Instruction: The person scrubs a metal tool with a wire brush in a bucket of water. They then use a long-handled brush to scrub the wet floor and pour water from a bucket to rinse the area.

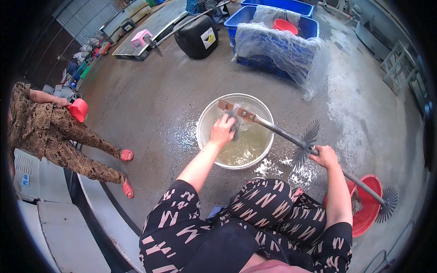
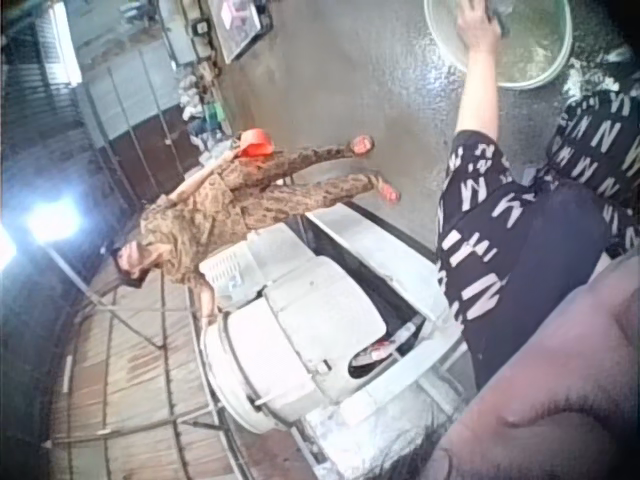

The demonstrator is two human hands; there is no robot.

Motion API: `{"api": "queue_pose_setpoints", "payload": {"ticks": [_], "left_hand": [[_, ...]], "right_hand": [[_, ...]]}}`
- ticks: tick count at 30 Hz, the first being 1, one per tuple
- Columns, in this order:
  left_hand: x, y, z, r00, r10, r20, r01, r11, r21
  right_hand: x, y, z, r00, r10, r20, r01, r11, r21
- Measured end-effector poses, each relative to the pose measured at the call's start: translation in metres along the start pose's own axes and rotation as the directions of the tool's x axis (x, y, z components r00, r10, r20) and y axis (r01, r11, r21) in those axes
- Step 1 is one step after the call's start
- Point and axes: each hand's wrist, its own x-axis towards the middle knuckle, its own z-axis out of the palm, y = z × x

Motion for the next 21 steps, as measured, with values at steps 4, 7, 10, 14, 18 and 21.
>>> {"api": "queue_pose_setpoints", "payload": {"ticks": [4, 7, 10, 14, 18, 21], "left_hand": [[0.011, 0.03, -0.033, 0.997, -0.074, -0.01, 0.073, 0.995, -0.073], [0.051, 0.05, -0.055, 0.981, 0.014, -0.192, -0.013, 1.0, 0.01], [0.042, 0.029, -0.039, 0.985, 0.03, -0.169, -0.028, 1.0, 0.01], [0.012, 0.022, -0.03, 0.996, 0.011, 0.085, -0.016, 0.999, 0.052], [0.013, 0.02, -0.02, 0.913, -0.123, 0.388, 0.099, 0.992, 0.08], [0.003, -0.003, 0.029, 0.684, -0.297, 0.666, 0.154, 0.952, 0.266]], "right_hand": [[-0.005, 0.004, -0.003, 0.999, -0.013, -0.052, 0.016, 0.998, 0.06], [-0.008, -0.003, -0.006, 0.996, -0.007, -0.085, 0.009, 1.0, 0.023], [-0.01, -0.011, -0.004, 0.99, -0.038, -0.135, 0.038, 0.999, -0.003], [-0.015, 0.006, 0.006, 0.981, -0.132, -0.143, 0.126, 0.991, -0.052], [-0.013, 0.011, 0.002, 0.98, -0.17, -0.103, 0.158, 0.981, -0.115], [-0.009, 0.0, -0.002, 0.986, -0.143, -0.082, 0.13, 0.98, -0.15]]}}
